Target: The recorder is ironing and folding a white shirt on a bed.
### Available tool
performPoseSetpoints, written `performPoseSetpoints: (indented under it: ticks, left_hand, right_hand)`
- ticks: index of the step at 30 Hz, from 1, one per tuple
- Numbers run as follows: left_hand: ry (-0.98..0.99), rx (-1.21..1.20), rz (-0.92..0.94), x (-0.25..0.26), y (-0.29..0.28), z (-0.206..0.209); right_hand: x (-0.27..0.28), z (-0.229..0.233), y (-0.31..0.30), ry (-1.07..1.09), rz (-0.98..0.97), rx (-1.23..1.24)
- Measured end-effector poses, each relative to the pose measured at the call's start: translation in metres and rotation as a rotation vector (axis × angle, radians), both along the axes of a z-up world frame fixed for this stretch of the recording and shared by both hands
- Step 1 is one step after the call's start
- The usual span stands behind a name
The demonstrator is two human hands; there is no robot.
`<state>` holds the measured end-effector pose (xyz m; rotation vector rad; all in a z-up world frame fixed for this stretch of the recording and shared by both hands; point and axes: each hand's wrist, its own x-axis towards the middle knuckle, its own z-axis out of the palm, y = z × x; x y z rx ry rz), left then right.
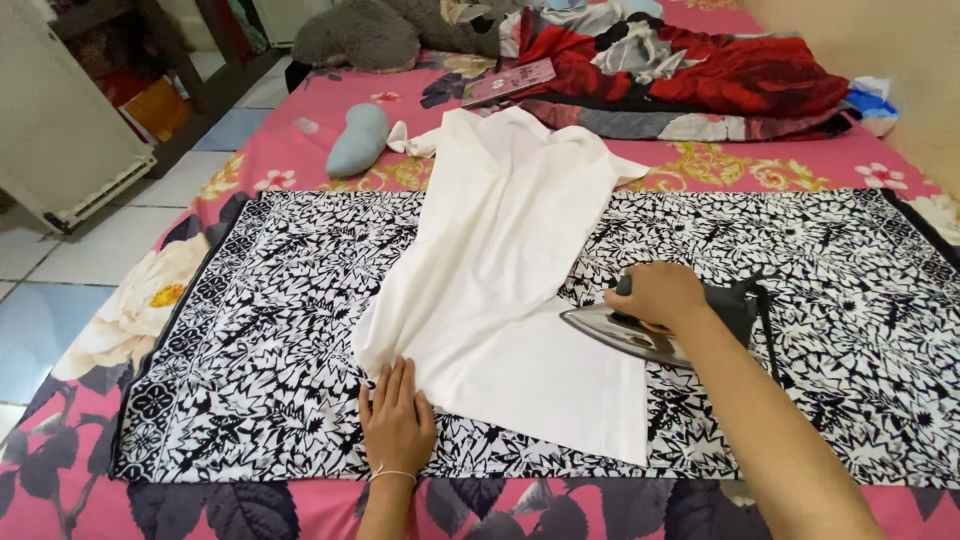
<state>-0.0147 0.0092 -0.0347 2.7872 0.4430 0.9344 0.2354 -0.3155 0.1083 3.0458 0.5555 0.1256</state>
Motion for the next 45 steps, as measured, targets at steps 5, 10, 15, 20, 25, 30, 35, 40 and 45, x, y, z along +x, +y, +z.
performPoseSetpoints:
  ticks: [5, 10, 15, 20, 25, 30, 35, 40, 45]
  left_hand:
    - [-0.022, 0.0, 0.003, 0.001, 0.0, -0.002]
    - [-0.014, -0.013, 0.0, 0.0, -0.002, 0.002]
    - [-0.028, -0.012, -0.006, 0.0, -0.002, 0.001]
    - [-0.009, -0.024, -0.018, 0.0, -0.001, -0.001]
    - [-0.009, -0.017, -0.016, -0.001, -0.001, -0.001]
    - [0.008, -0.026, -0.011, -0.002, -0.002, -0.001]
    - [0.018, -0.026, -0.012, 0.0, 0.0, -0.003]
    - [0.032, -0.025, -0.005, -0.001, 0.0, -0.002]
    - [0.044, -0.038, -0.005, -0.002, -0.001, 0.001]
  right_hand:
    - [-0.005, 0.004, -0.015, 0.065, -0.007, 0.004]
    - [-0.024, 0.004, -0.011, 0.113, 0.087, 0.029]
    - [-0.058, 0.009, 0.029, 0.128, 0.195, 0.032]
    - [-0.088, -0.007, 0.075, 0.069, 0.396, 0.044]
    - [-0.114, -0.015, 0.104, 0.033, 0.465, 0.114]
    - [-0.121, -0.017, 0.103, 0.023, 0.466, 0.138]
    - [-0.11, -0.016, 0.086, -0.014, 0.452, 0.118]
    - [-0.099, -0.006, 0.057, 0.007, 0.387, 0.078]
    - [-0.086, -0.001, 0.024, 0.029, 0.307, 0.054]
